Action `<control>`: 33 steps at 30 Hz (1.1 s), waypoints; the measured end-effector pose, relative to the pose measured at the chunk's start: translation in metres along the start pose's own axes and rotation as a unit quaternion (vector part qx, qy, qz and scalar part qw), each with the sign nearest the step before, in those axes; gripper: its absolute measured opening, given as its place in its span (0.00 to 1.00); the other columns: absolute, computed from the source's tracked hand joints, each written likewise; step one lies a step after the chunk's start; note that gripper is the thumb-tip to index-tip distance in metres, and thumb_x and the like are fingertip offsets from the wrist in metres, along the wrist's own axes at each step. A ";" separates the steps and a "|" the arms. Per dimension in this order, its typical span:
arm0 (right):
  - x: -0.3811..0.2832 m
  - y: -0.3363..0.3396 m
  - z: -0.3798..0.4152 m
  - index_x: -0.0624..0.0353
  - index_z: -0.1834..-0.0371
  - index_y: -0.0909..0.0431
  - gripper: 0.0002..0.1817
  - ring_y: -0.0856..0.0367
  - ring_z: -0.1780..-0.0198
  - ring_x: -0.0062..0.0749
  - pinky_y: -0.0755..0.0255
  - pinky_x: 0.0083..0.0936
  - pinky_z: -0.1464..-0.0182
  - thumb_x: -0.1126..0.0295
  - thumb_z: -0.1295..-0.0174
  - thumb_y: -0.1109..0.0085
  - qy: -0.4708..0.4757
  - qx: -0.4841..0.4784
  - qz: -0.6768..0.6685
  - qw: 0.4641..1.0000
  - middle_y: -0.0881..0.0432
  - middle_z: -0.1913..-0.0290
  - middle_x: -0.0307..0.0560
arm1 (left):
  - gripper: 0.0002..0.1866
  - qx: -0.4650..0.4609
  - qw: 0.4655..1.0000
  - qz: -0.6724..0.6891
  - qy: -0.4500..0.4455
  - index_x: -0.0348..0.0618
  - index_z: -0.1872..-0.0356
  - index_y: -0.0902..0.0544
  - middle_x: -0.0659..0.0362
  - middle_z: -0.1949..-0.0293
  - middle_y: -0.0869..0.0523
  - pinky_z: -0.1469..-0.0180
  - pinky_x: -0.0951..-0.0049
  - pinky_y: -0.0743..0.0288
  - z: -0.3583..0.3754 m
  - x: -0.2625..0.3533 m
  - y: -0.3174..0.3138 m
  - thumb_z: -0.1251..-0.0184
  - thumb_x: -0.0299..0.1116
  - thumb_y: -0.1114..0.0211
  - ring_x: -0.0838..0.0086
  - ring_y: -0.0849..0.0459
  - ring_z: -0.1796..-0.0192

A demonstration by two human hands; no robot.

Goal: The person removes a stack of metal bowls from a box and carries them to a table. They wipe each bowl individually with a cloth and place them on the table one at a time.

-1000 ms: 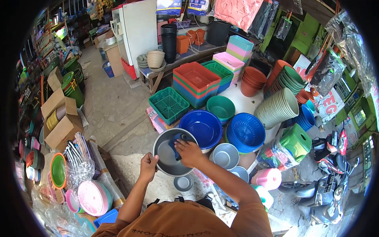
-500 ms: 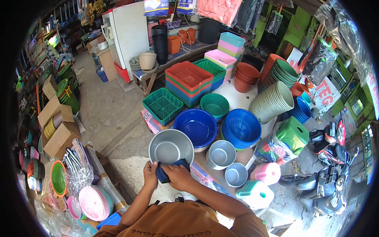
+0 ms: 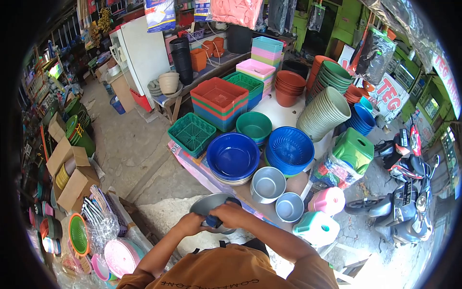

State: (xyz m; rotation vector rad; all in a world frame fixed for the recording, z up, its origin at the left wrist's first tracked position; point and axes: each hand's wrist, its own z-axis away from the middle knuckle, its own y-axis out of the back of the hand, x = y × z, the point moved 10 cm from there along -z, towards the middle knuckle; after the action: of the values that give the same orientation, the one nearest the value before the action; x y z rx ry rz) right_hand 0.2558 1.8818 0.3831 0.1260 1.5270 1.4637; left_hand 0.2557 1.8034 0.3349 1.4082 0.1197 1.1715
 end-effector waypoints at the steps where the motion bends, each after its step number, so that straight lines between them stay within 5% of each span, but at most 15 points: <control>1: 0.010 0.008 -0.001 0.56 0.54 0.22 0.21 0.21 0.48 0.45 0.31 0.42 0.48 0.78 0.56 0.40 -0.026 0.013 -0.005 1.000 0.17 0.57 0.49 | 0.29 -0.010 0.999 -0.023 0.035 0.41 0.60 0.14 0.45 0.64 0.14 0.54 0.60 0.22 0.000 0.003 0.011 0.47 0.60 0.31 0.55 0.15 0.60; 4: 0.021 0.052 0.013 0.57 0.48 0.23 0.26 0.23 0.44 0.48 0.32 0.39 0.42 0.81 0.56 0.42 0.006 0.175 -0.055 0.983 0.19 0.50 0.53 | 0.22 0.079 0.993 0.082 0.031 0.39 0.68 0.14 0.50 0.75 0.15 0.63 0.67 0.22 0.002 0.000 0.032 0.44 0.51 0.28 0.63 0.16 0.72; 5: 0.024 0.063 0.017 0.56 0.39 0.28 0.33 0.25 0.40 0.50 0.34 0.35 0.37 0.82 0.55 0.43 0.010 0.198 -0.094 0.976 0.23 0.42 0.57 | 0.19 0.127 0.972 0.194 0.030 0.37 0.68 0.14 0.54 0.74 0.14 0.66 0.72 0.25 0.002 -0.007 0.033 0.43 0.47 0.27 0.74 0.18 0.73; 10: 0.017 0.112 0.056 0.56 0.31 0.35 0.39 0.31 0.33 0.48 0.40 0.37 0.32 0.76 0.54 0.39 -0.041 0.374 -0.195 0.906 0.30 0.34 0.55 | 0.17 0.224 0.904 0.353 0.089 0.35 0.68 0.16 0.64 0.75 0.17 0.67 0.77 0.27 -0.001 -0.044 0.037 0.34 0.42 0.33 0.83 0.23 0.70; 12: -0.045 0.113 0.060 0.56 0.31 0.35 0.44 0.37 0.28 0.43 0.51 0.48 0.28 0.76 0.61 0.41 0.007 0.394 0.154 0.906 0.33 0.31 0.50 | 0.20 0.291 0.812 0.478 0.167 0.38 0.65 0.16 0.63 0.75 0.17 0.65 0.78 0.27 0.001 -0.083 0.025 0.29 0.47 0.40 0.81 0.21 0.69; 13: -0.050 0.086 0.048 0.57 0.32 0.34 0.44 0.42 0.25 0.36 0.60 0.53 0.27 0.70 0.62 0.39 0.037 0.355 0.184 0.916 0.34 0.29 0.46 | 0.26 0.287 0.748 0.583 0.135 0.38 0.60 0.18 0.61 0.69 0.16 0.60 0.77 0.26 -0.001 -0.079 0.026 0.26 0.54 0.50 0.79 0.20 0.65; 14: -0.064 0.062 0.040 0.56 0.31 0.34 0.41 0.43 0.25 0.36 0.61 0.51 0.26 0.60 0.54 0.38 0.057 0.311 0.245 0.917 0.36 0.28 0.45 | 0.26 0.291 0.746 0.584 0.134 0.38 0.60 0.18 0.61 0.69 0.16 0.60 0.77 0.26 -0.001 -0.070 0.034 0.26 0.54 0.50 0.79 0.20 0.65; 16: -0.074 0.022 0.024 0.53 0.31 0.34 0.40 0.46 0.24 0.34 0.62 0.49 0.26 0.59 0.53 0.38 0.072 0.240 0.268 0.930 0.37 0.27 0.40 | 0.35 0.309 0.635 0.696 0.126 0.35 0.52 0.22 0.57 0.60 0.16 0.56 0.75 0.25 -0.001 -0.054 0.041 0.28 0.62 0.57 0.76 0.19 0.59; 18: -0.071 0.019 0.023 0.53 0.32 0.34 0.39 0.47 0.24 0.34 0.59 0.51 0.27 0.61 0.53 0.38 0.091 0.252 0.232 0.935 0.40 0.26 0.39 | 0.38 0.313 0.665 0.666 0.128 0.31 0.49 0.24 0.53 0.54 0.18 0.52 0.73 0.23 0.001 -0.052 0.042 0.28 0.64 0.59 0.72 0.18 0.55; 22: -0.084 0.045 0.027 0.51 0.33 0.32 0.40 0.48 0.24 0.36 0.55 0.56 0.29 0.59 0.55 0.37 0.116 0.249 0.177 0.945 0.41 0.26 0.37 | 0.39 0.297 0.635 0.705 0.113 0.31 0.49 0.25 0.52 0.54 0.18 0.50 0.73 0.23 0.008 -0.040 0.047 0.29 0.65 0.61 0.71 0.18 0.53; 26: -0.077 0.086 0.023 0.43 0.31 0.33 0.45 0.46 0.25 0.40 0.57 0.62 0.31 0.54 0.61 0.33 0.063 0.245 0.176 0.951 0.39 0.27 0.35 | 0.37 0.291 0.698 0.645 0.113 0.32 0.54 0.23 0.53 0.57 0.16 0.51 0.74 0.23 0.012 -0.047 0.049 0.27 0.63 0.60 0.73 0.18 0.56; 28: -0.063 0.106 0.023 0.43 0.31 0.34 0.43 0.43 0.26 0.44 0.50 0.54 0.31 0.55 0.57 0.33 0.035 0.251 0.152 0.955 0.36 0.28 0.39 | 0.33 0.238 0.776 0.582 0.037 0.33 0.56 0.21 0.56 0.60 0.15 0.51 0.74 0.24 0.005 -0.045 0.046 0.26 0.59 0.58 0.74 0.18 0.57; 30: -0.019 0.117 0.021 0.47 0.36 0.28 0.35 0.39 0.29 0.50 0.44 0.45 0.31 0.64 0.54 0.35 0.047 0.316 -0.106 0.942 0.31 0.31 0.44 | 0.29 0.241 0.765 0.597 0.033 0.33 0.57 0.20 0.57 0.61 0.15 0.51 0.74 0.24 0.013 -0.034 0.053 0.24 0.54 0.55 0.74 0.17 0.58; 32: 0.004 0.121 0.027 0.52 0.38 0.27 0.28 0.30 0.35 0.47 0.37 0.34 0.34 0.64 0.45 0.36 0.060 0.355 -0.162 0.919 0.24 0.39 0.50 | 0.27 0.259 0.707 0.657 0.036 0.33 0.55 0.20 0.55 0.60 0.14 0.51 0.73 0.24 0.016 -0.037 0.053 0.24 0.52 0.53 0.73 0.17 0.59; 33: 0.050 0.103 0.030 0.55 0.38 0.27 0.27 0.27 0.39 0.42 0.36 0.33 0.36 0.62 0.41 0.38 -0.081 0.334 -0.414 0.843 0.23 0.42 0.49 | 0.28 0.260 0.694 0.669 0.045 0.32 0.52 0.21 0.53 0.58 0.15 0.49 0.71 0.23 0.019 -0.037 0.055 0.25 0.53 0.52 0.70 0.16 0.58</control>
State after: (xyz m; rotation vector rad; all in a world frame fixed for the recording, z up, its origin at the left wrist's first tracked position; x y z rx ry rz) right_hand 0.1965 1.9630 0.4446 -0.0092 1.5899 0.2044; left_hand 0.2203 1.7506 0.3628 1.9626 -0.7039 2.5562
